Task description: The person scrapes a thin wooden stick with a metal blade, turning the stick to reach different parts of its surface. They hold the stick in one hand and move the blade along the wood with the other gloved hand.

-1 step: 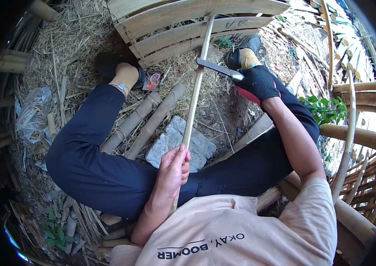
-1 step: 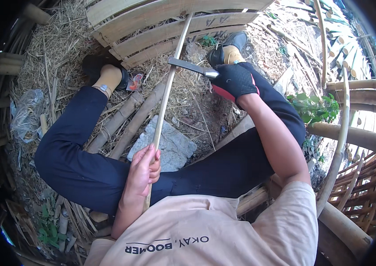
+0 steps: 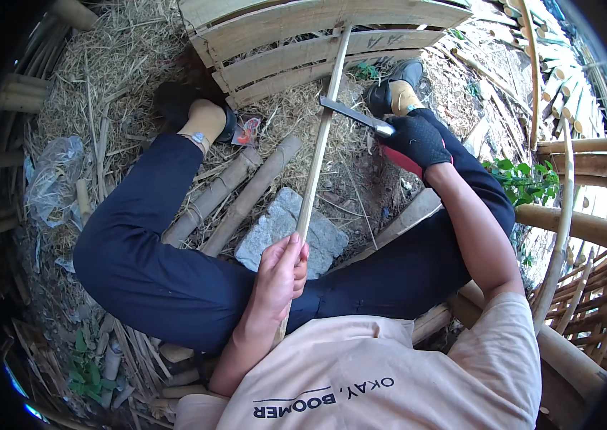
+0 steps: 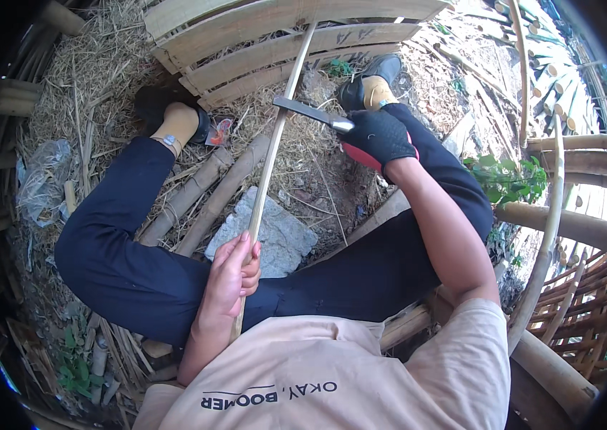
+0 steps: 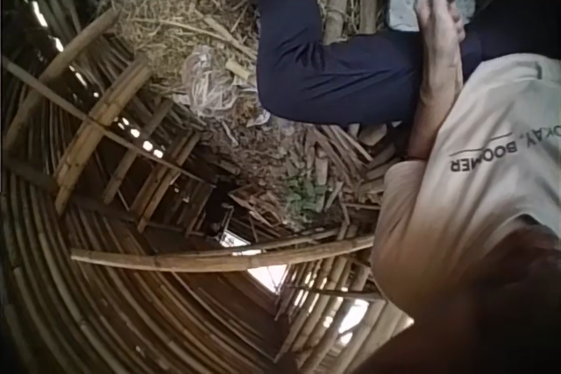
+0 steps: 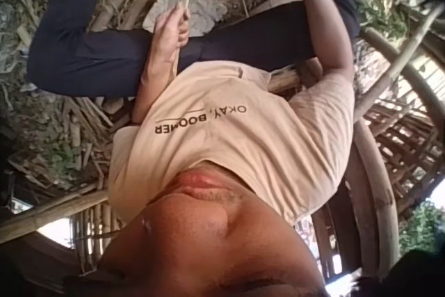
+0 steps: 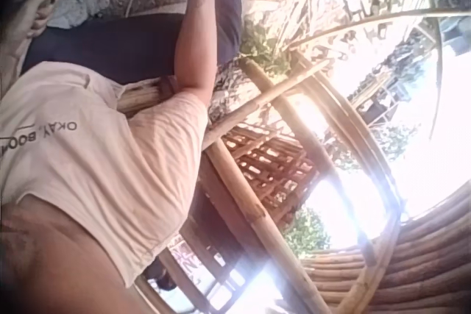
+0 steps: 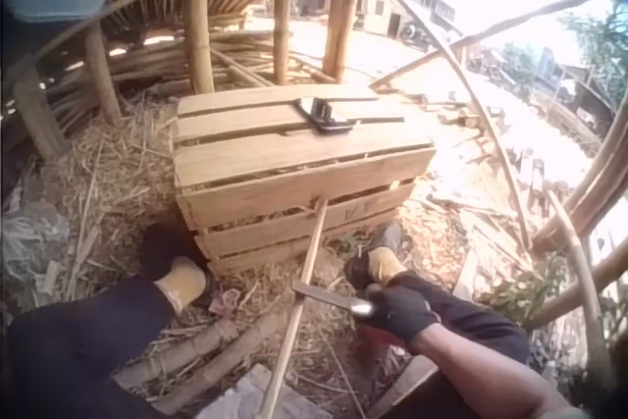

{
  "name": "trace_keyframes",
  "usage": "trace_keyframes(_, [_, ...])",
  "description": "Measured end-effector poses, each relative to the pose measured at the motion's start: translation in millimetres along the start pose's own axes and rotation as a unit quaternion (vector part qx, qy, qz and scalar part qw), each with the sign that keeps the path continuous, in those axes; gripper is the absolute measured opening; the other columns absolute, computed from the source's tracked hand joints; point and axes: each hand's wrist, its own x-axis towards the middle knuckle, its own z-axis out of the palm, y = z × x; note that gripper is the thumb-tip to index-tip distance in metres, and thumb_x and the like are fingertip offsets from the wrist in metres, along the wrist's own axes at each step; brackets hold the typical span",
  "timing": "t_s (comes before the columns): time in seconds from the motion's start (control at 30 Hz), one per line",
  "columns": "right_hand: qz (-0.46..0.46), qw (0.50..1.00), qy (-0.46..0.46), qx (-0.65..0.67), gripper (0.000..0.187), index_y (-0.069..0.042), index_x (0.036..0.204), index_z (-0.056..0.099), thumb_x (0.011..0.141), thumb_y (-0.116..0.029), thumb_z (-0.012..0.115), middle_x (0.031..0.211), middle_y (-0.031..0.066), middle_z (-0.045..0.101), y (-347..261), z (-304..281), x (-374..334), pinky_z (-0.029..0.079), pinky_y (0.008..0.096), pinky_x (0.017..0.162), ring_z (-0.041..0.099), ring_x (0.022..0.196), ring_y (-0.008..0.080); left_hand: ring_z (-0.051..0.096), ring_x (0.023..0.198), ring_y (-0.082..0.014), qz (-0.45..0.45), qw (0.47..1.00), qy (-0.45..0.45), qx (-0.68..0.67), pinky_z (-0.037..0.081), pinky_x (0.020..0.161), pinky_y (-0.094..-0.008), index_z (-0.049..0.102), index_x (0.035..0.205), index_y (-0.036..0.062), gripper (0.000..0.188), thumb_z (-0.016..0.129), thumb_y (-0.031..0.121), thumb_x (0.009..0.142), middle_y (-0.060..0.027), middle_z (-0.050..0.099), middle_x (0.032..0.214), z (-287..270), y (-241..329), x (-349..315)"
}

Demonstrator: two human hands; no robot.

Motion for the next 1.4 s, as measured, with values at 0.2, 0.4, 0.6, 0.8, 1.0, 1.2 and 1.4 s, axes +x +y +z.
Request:
trace_keyframes(0.2, [-0.108,0.988,-0.108,0.028,0.034,-0.013,0.099,0.074,0.083,-0.043,0.068,0.088,0.0178,0.072,-40,14,-29,0.054,0.0458,0.081,0.069,0.086,0.0378,0.022,0.040,0.0005,-0.007,1.000,-0.007,-0.022,0.018,0.035,-0.0189,0.049,0.090,0.0099,0.032,0.040,0.035,0.108,0.0099,0.029,0.056,0,-1,2])
trace_keyframes(0.4, [-0.142,0.981,-0.129,-0.010,0.032,-0.014,0.095,0.074,0.080,-0.042,0.069,0.086,0.0168,0.072,-59,12,-39,0.054,0.0451,0.079,0.069,0.085,0.0369,0.026,0.042,0.0004,0.030,0.999,0.015,0.043,0.021,0.037,-0.0193,0.049,0.087,0.0097,0.030,0.041,0.030,0.108,0.0092,0.032,0.057,2,-6,5])
trace_keyframes(0.6, [-0.123,0.986,-0.115,-0.011,0.026,-0.015,0.093,0.075,0.078,-0.035,0.068,0.086,0.0155,0.072,-44,23,-26,0.055,0.0439,0.078,0.071,0.085,0.0342,0.033,0.048,-0.0025,0.149,0.957,0.086,0.232,0.027,0.044,-0.0228,0.051,0.080,0.0071,0.031,0.044,0.022,0.107,0.0063,0.039,0.057,1,-23,20])
trace_keyframes(0.8, [-0.106,0.991,-0.076,-0.039,0.023,-0.015,0.091,0.074,0.079,-0.033,0.067,0.083,0.0153,0.072,-36,24,-19,0.055,0.0450,0.077,0.071,0.083,0.0348,0.033,0.048,-0.0023,0.132,0.969,0.072,0.197,0.026,0.043,-0.0230,0.051,0.081,0.0069,0.030,0.045,0.022,0.107,0.0064,0.039,0.057,-1,-19,17])
trace_keyframes(1.0, [0.001,1.000,-0.003,-0.011,0.029,-0.015,0.098,0.076,0.084,-0.039,0.065,0.088,0.0144,0.073,-11,15,-3,0.055,0.0445,0.078,0.070,0.084,0.0354,0.029,0.044,-0.0009,0.095,0.987,0.043,0.123,0.022,0.039,-0.0218,0.050,0.084,0.0084,0.028,0.045,0.023,0.107,0.0080,0.036,0.056,4,-16,7])
trace_keyframes(1.2, [0.012,0.999,-0.052,0.010,0.038,-0.016,0.105,0.074,0.087,-0.048,0.064,0.097,0.0166,0.072,-16,4,-15,0.053,0.0429,0.084,0.069,0.094,0.0348,0.024,0.041,0.0006,0.011,1.000,-0.007,-0.006,0.017,0.036,-0.0194,0.049,0.086,0.0109,0.029,0.043,0.028,0.108,0.0102,0.030,0.056,2,-4,2])
trace_keyframes(1.4, [-0.169,0.979,-0.112,0.025,0.035,-0.013,0.099,0.073,0.081,-0.044,0.069,0.087,0.0186,0.071,-40,21,-27,0.054,0.0470,0.079,0.068,0.084,0.0397,0.019,0.041,-0.0009,-0.025,0.994,-0.064,-0.080,0.017,0.035,-0.0201,0.051,0.087,0.0115,0.032,0.040,0.033,0.108,0.0099,0.025,0.056,-7,-2,4])
